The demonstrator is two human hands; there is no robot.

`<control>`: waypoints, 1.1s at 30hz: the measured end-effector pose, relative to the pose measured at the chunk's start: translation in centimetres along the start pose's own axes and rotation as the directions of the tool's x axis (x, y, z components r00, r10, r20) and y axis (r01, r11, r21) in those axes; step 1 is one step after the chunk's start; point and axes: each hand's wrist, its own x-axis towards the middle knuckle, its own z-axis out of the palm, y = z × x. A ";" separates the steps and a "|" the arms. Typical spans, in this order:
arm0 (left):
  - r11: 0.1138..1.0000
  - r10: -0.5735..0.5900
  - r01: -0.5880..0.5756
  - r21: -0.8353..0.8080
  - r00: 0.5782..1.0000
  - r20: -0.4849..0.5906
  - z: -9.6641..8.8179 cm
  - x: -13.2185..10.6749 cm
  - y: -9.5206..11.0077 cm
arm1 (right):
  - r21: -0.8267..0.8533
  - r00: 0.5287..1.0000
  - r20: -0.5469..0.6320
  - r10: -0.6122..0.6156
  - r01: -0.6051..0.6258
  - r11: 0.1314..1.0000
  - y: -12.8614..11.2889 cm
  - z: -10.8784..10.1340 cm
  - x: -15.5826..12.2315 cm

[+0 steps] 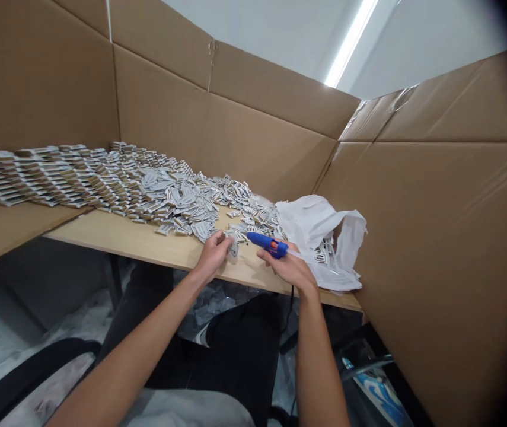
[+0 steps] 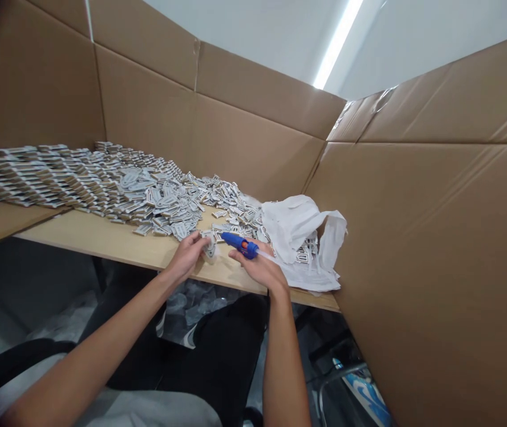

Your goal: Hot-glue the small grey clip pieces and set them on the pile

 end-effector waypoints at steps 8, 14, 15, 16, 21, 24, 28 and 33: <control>0.998 -0.039 0.034 0.056 0.994 0.105 0.2 -0.5 0.6 | 0.077 0.989 0.148 -0.011 -0.001 0.997 0.2 1.7 0.6; 0.997 -0.028 0.020 0.076 0.994 0.102 0.1 -0.3 0.4 | 0.087 0.984 0.177 -0.011 -0.005 0.996 0.3 1.5 0.6; 0.997 -0.025 0.017 0.079 0.994 0.107 0.0 -0.2 0.3 | 0.082 0.985 0.175 -0.007 -0.007 0.997 0.4 1.5 0.6; 0.997 -0.020 0.012 0.080 0.994 0.111 -0.1 -0.2 0.2 | 0.076 0.985 0.170 -0.004 -0.009 0.997 0.4 1.5 0.6; 0.995 0.011 -0.022 0.097 0.994 0.113 -0.2 -0.1 0.0 | 0.074 0.984 0.176 0.017 -0.030 0.997 0.4 1.6 0.6; 0.992 0.026 -0.038 0.123 0.994 0.103 -0.2 -0.2 0.1 | 0.110 0.982 0.187 0.012 -0.033 0.993 0.2 1.6 0.6; 0.986 0.024 -0.039 0.165 0.996 0.088 -0.1 -0.2 0.3 | 0.131 0.977 0.213 -0.004 -0.025 0.991 0.1 1.6 0.5; 0.982 0.027 -0.046 0.184 0.994 0.104 -0.2 -0.2 0.1 | 0.109 0.975 0.224 0.006 -0.031 0.994 0.2 1.6 0.6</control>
